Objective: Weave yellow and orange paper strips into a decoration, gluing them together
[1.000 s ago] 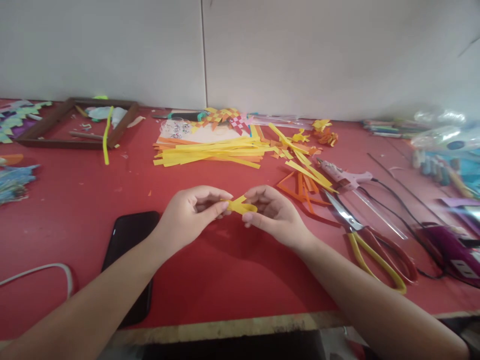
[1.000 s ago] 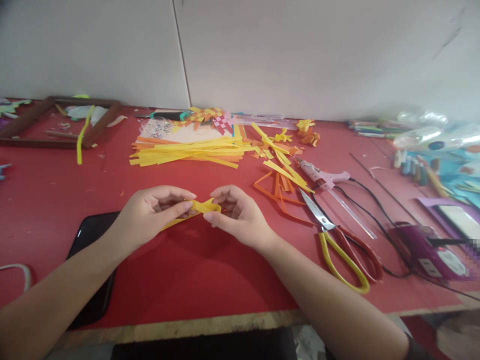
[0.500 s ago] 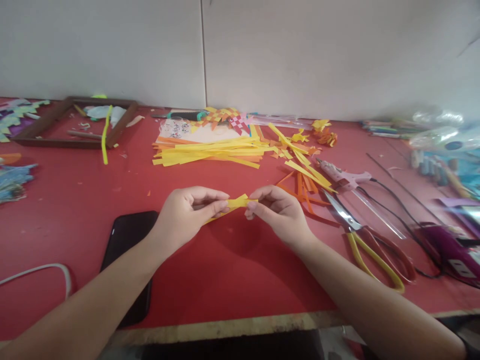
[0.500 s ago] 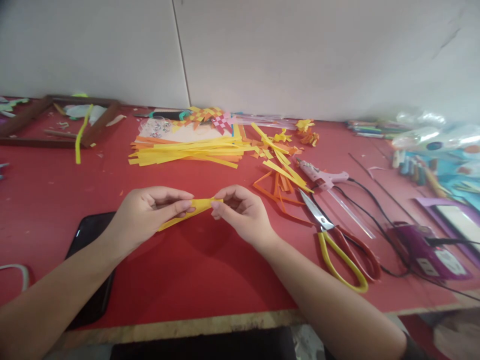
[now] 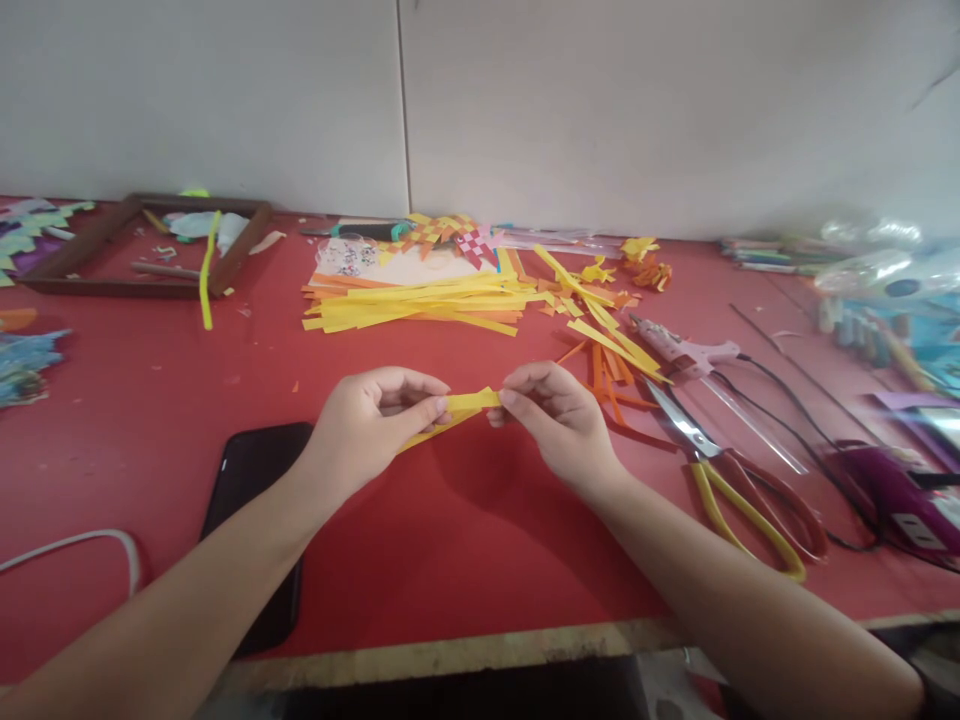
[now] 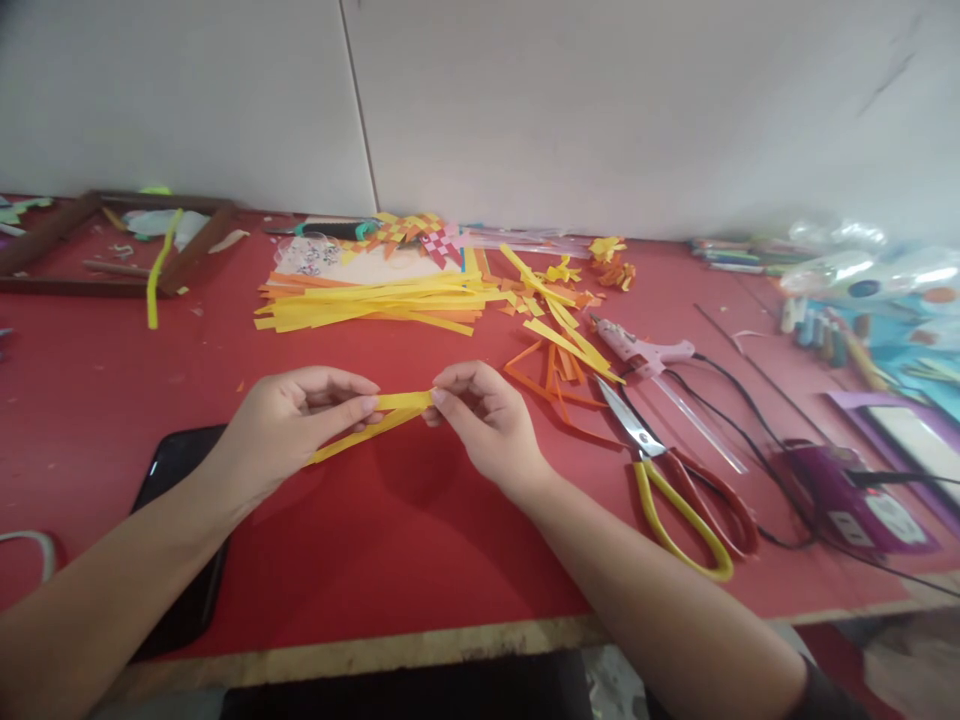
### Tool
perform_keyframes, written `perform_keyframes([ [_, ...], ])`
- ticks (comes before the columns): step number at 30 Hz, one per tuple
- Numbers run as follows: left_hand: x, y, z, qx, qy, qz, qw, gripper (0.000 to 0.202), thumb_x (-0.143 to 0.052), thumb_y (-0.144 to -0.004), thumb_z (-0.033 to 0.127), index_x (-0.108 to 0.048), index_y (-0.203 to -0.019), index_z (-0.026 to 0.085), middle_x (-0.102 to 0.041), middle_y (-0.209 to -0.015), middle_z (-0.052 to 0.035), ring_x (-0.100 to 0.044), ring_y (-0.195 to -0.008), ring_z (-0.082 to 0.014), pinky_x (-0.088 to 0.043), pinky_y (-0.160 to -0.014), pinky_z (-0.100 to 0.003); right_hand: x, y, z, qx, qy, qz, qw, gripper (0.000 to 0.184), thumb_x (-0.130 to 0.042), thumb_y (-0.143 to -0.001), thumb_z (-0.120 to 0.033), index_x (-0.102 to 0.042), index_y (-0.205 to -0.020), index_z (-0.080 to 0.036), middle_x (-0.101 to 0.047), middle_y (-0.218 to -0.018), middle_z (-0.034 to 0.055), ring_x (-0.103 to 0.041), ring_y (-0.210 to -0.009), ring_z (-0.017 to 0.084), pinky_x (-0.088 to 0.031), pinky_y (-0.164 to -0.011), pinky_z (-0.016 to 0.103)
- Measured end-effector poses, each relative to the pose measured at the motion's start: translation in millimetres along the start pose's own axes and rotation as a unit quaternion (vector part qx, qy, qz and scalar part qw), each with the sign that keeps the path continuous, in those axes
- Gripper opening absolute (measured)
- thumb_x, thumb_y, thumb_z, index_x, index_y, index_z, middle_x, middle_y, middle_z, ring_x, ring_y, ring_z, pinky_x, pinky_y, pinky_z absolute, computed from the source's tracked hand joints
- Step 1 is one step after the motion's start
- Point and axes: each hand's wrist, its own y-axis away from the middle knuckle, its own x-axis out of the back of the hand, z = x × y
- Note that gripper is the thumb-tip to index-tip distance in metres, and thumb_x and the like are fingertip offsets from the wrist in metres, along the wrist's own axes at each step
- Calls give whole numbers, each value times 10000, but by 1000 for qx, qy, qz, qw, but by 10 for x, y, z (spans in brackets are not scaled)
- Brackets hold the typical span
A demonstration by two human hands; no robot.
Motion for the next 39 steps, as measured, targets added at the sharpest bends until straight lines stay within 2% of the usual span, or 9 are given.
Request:
perform_keyframes([
  [8,22,-45,-36,-3,-5,11,1000,251,-775,-763,364,-721,-914,172,-779,-880,-62,-751,-798,-192,-618,-799,-296,45,-18,32,-22,116,27,993,261,-656,-872,-421,-571,-969,-195,-622,-651,-33,-529,-469,85,-447,-473,235],
  [12,101,-104,-63,-50,-82,67,993,247,-707,-812,387,-703,-939,176,-766,-871,-61,-737,-754,-190,-607,-764,-304,106,-44,88,111,317,12,942,117,-596,-921,-319,-640,-941,-212,-700,-789,34,-644,-695,158,-523,-669,299],
  [15,162,-147,-99,-108,-265,105,952,195,-639,-851,365,-706,-931,200,-766,-928,-69,-727,-831,-220,-573,-804,-327,103,-58,127,214,400,-122,883,170,-574,-925,-211,-663,-1070,-216,-710,-1160,89,-639,-1089,237,-487,-972,410],
  [18,199,-178,-144,-121,-401,102,902,196,-601,-865,352,-713,-957,219,-765,-910,-78,-709,-850,-264,-548,-797,-370,73,-47,144,221,430,-203,852,280,-557,-940,-184,-621,-1212,-206,-699,-1213,95,-610,-1156,253,-446,-1027,461],
  [23,191,-185,-153,-188,-466,115,857,267,-565,-898,377,-710,-1009,182,-640,-1257,-161,-631,-1061,-321,-484,-922,-447,67,-5,152,242,447,-186,841,219,-545,-959,-192,-659,-1146,-190,-748,-969,82,-666,-924,219,-489,-892,409],
  [26,151,-161,-139,-243,-460,73,851,275,-554,-920,409,-714,-937,186,-674,-1155,-130,-613,-1059,-299,-449,-960,-442,81,2,157,280,442,-176,834,195,-518,-974,-191,-688,-1068,-195,-749,-879,71,-673,-832,199,-495,-826,376],
  [29,97,-125,-145,-250,-436,-51,863,314,-608,-885,496,-706,-945,203,-729,-1005,-77,-627,-972,-274,-470,-894,-409,80,6,139,290,442,-167,833,209,-496,-969,-170,-688,-1048,-200,-745,-872,75,-673,-817,199,-506,-802,369],
  [31,63,-99,-153,-239,-419,-89,871,319,-653,-851,505,-705,-963,210,-739,-1030,-72,-633,-981,-276,-479,-865,-395,67,17,110,284,434,-152,841,198,-502,-947,-148,-675,-1027,-201,-734,-873,74,-665,-823,201,-518,-787,358],
  [39,18,-23,-60,-199,-320,-36,926,216,-580,-920,399,-730,-889,246,-761,-965,-24,-694,-869,-196,-501,-747,-276,16,68,49,197,324,-55,924,123,-561,-838,-125,-591,-903,-225,-672,-841,27,-639,-744,148,-535,-702,278],
])
